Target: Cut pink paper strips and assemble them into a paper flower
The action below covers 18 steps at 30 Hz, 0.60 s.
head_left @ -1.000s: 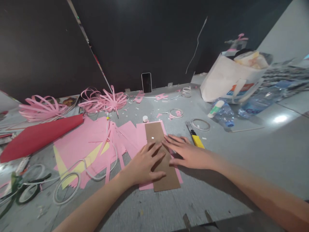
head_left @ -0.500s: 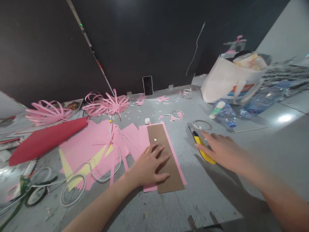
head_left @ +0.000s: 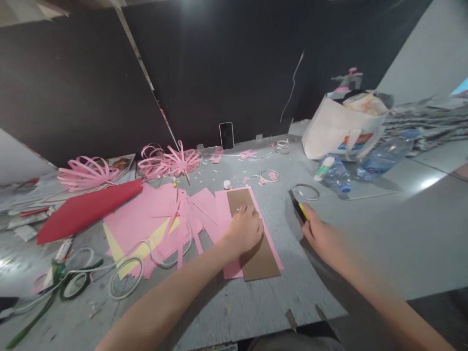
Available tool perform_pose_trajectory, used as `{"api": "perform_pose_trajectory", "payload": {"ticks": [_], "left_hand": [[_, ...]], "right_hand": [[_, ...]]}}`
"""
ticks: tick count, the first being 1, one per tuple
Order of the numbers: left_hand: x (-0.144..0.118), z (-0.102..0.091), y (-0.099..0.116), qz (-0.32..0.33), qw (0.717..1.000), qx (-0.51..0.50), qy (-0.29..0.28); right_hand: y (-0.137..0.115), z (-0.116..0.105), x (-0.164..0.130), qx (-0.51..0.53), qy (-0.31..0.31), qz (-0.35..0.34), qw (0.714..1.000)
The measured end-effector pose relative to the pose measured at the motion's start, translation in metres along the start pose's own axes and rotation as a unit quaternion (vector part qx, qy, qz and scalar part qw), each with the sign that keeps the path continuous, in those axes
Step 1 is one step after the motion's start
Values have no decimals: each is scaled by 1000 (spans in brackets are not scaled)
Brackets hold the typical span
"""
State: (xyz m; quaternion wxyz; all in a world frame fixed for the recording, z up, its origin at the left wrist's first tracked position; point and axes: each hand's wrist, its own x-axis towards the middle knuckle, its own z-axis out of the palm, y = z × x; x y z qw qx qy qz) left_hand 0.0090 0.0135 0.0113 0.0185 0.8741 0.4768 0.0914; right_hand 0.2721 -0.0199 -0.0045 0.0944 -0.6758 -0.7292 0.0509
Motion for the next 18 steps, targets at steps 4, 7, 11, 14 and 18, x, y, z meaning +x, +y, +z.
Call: {"api": "perform_pose_trajectory", "payload": {"ticks": [4, 7, 11, 14, 18], "left_hand": [[24, 0, -6, -48, 998, -34, -21], [37, 6, -14, -76, 995, -60, -29], [41, 24, -19, -70, 997, -21, 19], [38, 35, -20, -78, 994, 6, 71], [37, 41, -22, -115, 988, -12, 101]], "right_hand": [[-9, -6, -5, 69, 2, -33, 997], [-21, -7, -7, 107, -1, -61, 992], [-44, -7, 1, 132, 0, -108, 985], [-60, -8, 12, 121, -15, -129, 984], [-73, -5, 28, 59, -16, -149, 987]]}}
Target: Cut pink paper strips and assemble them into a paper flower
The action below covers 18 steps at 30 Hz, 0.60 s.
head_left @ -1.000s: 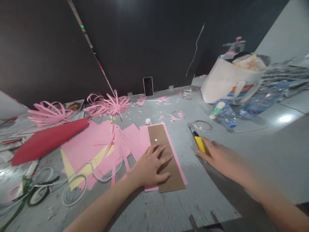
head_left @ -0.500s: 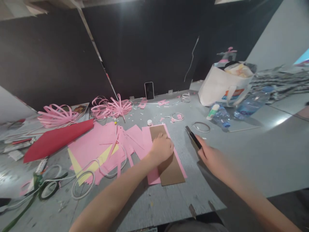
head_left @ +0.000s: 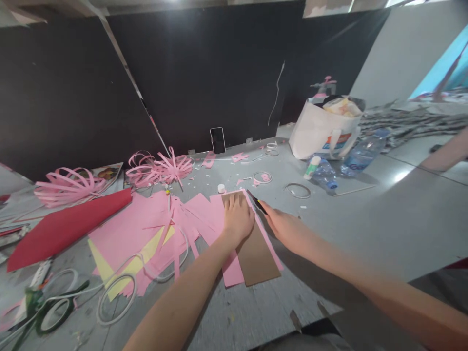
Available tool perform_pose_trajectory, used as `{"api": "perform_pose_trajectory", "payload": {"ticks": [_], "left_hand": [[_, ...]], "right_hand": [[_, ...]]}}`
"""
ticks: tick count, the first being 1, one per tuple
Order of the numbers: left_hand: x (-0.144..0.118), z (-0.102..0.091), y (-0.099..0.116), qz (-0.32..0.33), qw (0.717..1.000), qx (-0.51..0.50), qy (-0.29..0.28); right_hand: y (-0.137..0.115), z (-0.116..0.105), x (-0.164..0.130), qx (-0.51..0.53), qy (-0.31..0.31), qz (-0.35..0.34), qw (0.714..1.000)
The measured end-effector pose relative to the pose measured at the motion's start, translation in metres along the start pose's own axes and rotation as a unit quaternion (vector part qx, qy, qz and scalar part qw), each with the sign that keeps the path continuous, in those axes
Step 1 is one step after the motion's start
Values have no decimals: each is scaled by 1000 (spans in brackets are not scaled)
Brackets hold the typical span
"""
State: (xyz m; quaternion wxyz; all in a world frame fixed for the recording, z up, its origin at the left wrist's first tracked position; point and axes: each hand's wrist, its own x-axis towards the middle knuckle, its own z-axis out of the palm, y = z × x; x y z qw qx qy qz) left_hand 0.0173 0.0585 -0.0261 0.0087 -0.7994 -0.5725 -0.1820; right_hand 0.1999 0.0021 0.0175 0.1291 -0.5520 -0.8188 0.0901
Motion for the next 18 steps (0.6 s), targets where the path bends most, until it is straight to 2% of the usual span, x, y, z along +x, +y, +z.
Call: {"api": "perform_pose_trajectory", "payload": {"ticks": [4, 9, 18], "left_hand": [[2, 5, -2, -8, 1000, -14, -26], [4, 8, -2, -10, 1000, -21, -4], [3, 5, -1, -8, 1000, -13, 0]], "right_hand": [[-1, 4, 17, -47, -20, -7, 999], [1, 9, 29, -63, -51, -3, 997], [0, 9, 27, -23, -27, 7, 999]]}}
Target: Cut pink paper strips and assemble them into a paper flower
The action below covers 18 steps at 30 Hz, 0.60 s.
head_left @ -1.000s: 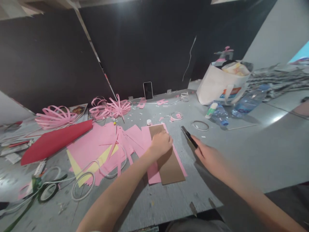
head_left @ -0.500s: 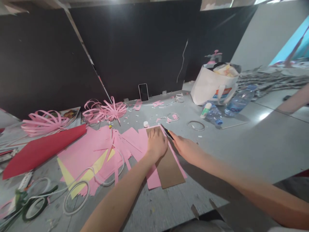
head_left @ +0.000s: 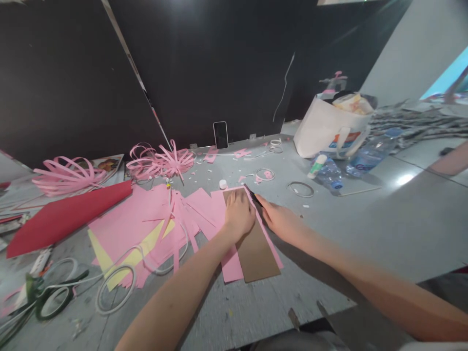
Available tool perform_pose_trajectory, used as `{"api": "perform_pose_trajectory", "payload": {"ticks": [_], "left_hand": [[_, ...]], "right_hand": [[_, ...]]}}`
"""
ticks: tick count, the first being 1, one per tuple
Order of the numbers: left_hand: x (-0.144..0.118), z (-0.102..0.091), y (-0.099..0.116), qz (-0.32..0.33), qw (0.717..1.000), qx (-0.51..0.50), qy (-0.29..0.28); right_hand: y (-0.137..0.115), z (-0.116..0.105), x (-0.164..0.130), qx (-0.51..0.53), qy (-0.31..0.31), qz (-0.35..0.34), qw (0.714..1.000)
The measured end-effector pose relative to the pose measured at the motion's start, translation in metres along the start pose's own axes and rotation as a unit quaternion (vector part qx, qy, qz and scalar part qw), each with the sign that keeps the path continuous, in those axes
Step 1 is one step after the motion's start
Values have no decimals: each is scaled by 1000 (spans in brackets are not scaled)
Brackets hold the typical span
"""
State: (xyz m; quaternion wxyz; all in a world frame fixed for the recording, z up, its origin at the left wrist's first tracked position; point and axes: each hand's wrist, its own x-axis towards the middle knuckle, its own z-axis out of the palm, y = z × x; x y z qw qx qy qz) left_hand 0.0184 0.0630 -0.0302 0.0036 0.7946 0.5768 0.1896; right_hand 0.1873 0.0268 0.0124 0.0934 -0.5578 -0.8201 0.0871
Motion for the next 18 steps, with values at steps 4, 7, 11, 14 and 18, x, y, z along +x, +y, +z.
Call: {"api": "perform_pose_trajectory", "payload": {"ticks": [4, 7, 11, 14, 18], "left_hand": [[0, -1, 0, 0, 1000, 0, -4], [0, -1, 0, 1, 1000, -6, -5], [1, 0, 0, 1, 1000, -14, 1], [1, 1, 0, -7, 1000, -21, 1], [0, 2, 0, -23, 999, -30, 1]], "right_hand": [[-3, -3, -1, 20, 2, -12, 1000], [-3, -2, -1, 19, 1, -12, 1000], [-2, -1, 0, 31, 4, 8, 999], [-3, 0, 0, 43, 16, 26, 999], [-7, 0, 0, 52, 18, 32, 998]]}}
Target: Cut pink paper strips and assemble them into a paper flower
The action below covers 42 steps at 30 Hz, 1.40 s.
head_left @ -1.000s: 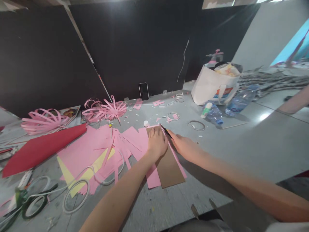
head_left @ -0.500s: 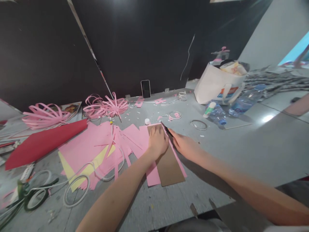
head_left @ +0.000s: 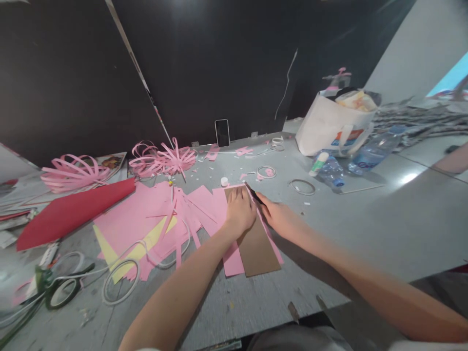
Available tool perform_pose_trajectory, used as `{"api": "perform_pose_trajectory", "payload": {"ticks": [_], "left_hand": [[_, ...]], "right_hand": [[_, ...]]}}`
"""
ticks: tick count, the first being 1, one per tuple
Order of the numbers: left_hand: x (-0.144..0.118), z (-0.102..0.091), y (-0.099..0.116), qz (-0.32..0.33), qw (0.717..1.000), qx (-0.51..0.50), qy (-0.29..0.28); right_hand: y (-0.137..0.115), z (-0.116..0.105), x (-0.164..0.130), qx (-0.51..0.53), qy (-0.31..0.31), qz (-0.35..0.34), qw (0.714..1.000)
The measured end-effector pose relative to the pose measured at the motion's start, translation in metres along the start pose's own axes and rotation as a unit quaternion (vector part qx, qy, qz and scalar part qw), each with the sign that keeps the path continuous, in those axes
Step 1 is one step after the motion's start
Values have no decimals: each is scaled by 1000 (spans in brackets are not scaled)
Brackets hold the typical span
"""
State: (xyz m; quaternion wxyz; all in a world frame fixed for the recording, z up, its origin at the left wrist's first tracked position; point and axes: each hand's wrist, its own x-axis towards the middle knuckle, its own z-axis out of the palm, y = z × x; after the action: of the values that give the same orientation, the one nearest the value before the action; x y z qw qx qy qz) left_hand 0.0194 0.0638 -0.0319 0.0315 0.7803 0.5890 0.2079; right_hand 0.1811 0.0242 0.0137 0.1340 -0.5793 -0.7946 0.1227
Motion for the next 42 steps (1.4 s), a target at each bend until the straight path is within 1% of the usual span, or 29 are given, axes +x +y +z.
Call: {"api": "perform_pose_trajectory", "payload": {"ticks": [13, 18, 23, 33, 42], "left_hand": [[1, 3, -3, 13, 1000, 6, -1], [2, 4, -3, 14, 1000, 1, 6], [2, 3, -3, 10, 1000, 3, 2], [1, 3, -2, 11, 1000, 4, 5], [1, -2, -1, 8, 1000, 0, -10]], "right_hand": [[-10, -4, 0, -49, -26, 9, 998], [-7, 1, 0, -47, -12, -1, 999], [-5, 5, -1, -45, -22, 2, 999], [-9, -1, -4, -72, -36, 8, 997], [-10, -4, -8, -73, -37, 9, 997]]}}
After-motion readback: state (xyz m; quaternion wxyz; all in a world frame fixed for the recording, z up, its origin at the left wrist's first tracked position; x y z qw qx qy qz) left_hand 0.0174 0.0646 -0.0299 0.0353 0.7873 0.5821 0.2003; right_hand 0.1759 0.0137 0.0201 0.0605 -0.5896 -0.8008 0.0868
